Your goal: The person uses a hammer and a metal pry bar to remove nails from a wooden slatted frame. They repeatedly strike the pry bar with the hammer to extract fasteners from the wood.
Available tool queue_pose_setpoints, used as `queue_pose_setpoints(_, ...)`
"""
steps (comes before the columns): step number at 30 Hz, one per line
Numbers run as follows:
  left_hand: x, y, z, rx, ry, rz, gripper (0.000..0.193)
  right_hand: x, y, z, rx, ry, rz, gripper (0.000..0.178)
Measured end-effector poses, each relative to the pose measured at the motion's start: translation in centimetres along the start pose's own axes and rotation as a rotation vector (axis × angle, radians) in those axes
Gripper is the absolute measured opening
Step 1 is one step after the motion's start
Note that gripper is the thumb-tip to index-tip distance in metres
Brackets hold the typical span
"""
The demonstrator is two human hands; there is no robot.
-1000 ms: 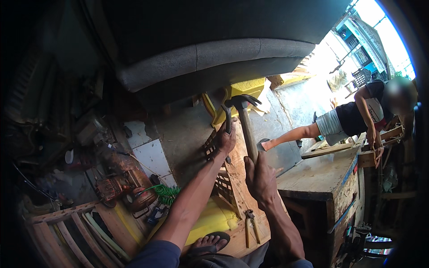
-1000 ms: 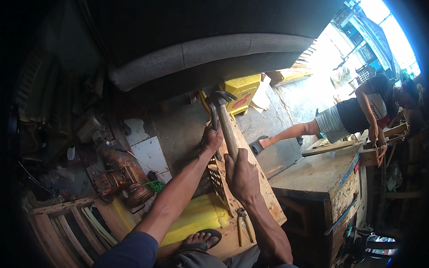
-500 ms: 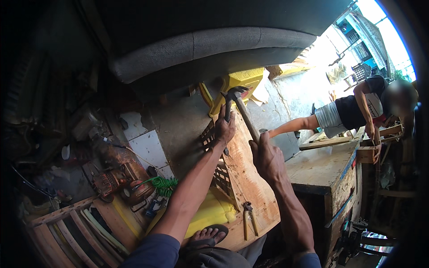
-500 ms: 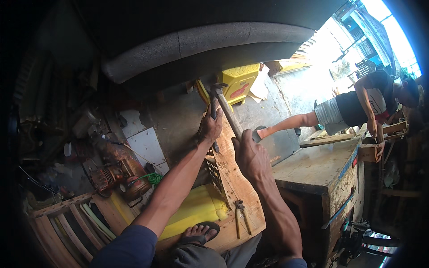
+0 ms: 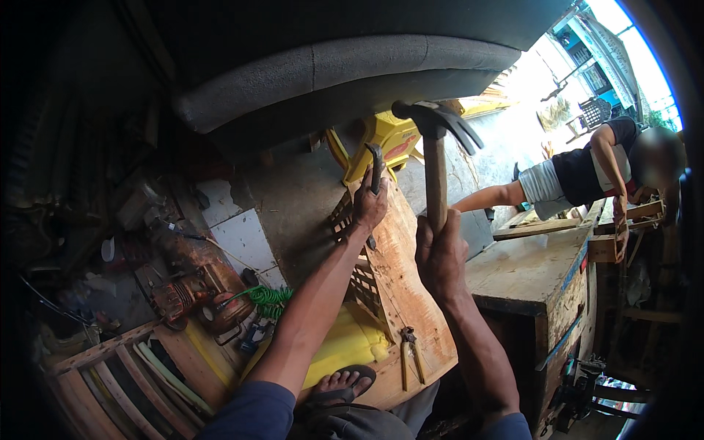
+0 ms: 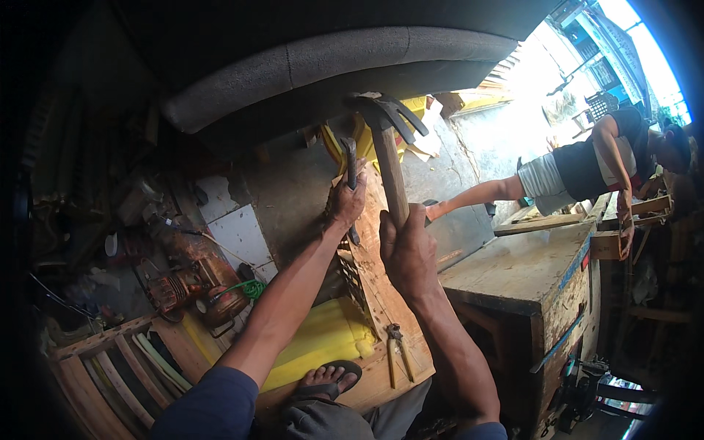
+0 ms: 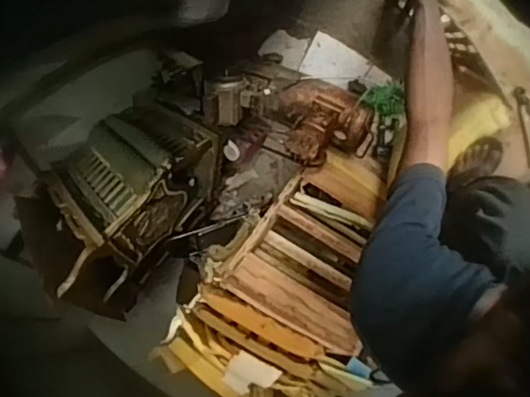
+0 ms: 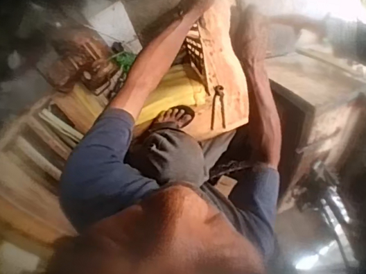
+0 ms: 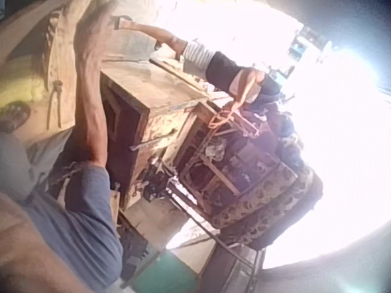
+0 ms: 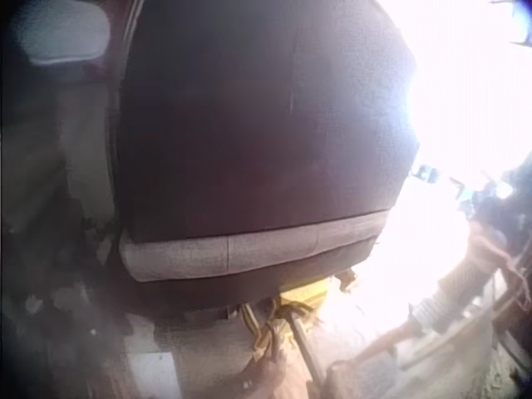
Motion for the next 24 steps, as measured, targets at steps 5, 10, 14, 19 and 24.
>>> queue_pose_setpoints(5,-0.6,-0.6,0.1,-0.025,0.068,0.170,0.038,-2.3,1.0,-0.3,0.180,-0.106,0.009,0.026)
queue_pose_setpoints(10,-1.9,1.1,2.3,-0.294,0.008,0.386,0.044,-3.8,2.1,7.2,0.284,0.035,-0.142,0.025)
queue_pose_setpoints(14,-2.1,5.8,3.2,-0.187,-0.105,0.425,0.046,-2.4,5.2,14.4,0.601,-0.023,-0.223,0.032)
queue_pose_setpoints(19,-0.7,11.2,3.3,0.178,-0.277,0.144,0.029,-2.7,7.2,21.0,0.840,-0.028,-0.241,0.038)
queue_pose_setpoints(24,5.7,9.8,8.6,0.429,-0.568,-0.050,0.027,-4.3,10.1,26.0,0.890,0.078,-0.196,0.037)
Point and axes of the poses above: each hand's wrist, its own z-axis away from the middle knuckle, its own x-axis out of the palm, y = z × x, the point moved 5 cm from there along -z, towards the middle knuckle, and after that the axes turned 2 degrees about -z, right-handed, at the moved point
